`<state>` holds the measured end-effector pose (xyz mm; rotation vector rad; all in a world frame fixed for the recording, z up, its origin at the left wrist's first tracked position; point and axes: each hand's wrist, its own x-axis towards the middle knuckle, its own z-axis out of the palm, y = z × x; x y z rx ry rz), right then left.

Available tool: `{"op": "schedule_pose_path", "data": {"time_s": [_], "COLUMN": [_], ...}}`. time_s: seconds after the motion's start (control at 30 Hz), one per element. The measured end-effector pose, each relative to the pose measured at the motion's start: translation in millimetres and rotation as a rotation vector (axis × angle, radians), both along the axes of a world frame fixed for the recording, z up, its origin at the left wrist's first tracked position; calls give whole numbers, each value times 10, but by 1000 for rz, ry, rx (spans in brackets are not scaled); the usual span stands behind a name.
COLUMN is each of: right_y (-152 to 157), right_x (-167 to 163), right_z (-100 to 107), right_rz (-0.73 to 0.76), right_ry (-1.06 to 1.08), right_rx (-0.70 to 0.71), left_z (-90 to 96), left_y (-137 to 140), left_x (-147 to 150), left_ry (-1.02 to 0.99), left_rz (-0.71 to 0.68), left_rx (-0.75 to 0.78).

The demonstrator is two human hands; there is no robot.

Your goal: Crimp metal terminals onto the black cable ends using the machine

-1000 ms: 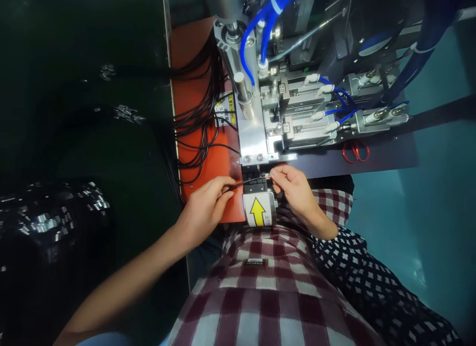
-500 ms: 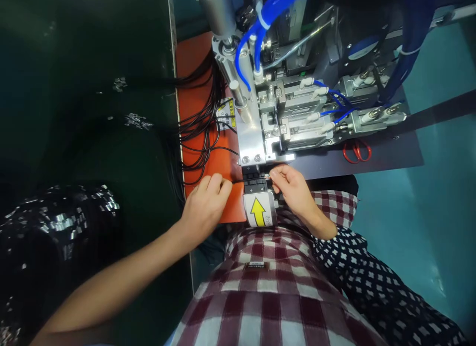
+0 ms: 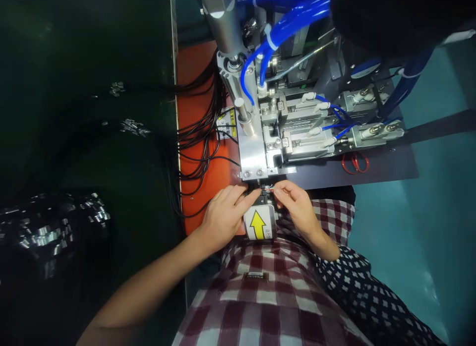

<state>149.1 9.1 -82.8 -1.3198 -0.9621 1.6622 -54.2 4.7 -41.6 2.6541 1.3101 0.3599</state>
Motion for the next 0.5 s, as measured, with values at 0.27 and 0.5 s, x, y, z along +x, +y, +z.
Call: {"op": "schedule_pose_path", "data": {"time_s": [0.27,0.5], "right_y": [31,-53], "right_x": [24,67], "right_z": [5,89], "right_rz": [27,-49], "right_ry": [-62,-370], "right_rx": [-14,256], "left_z": [-56,-28], "left_y": [-13,8], "left_x": [15,11], "left_ry": [5,-31], "left_rz": [28,-3], "left_rx": [22,47]}}
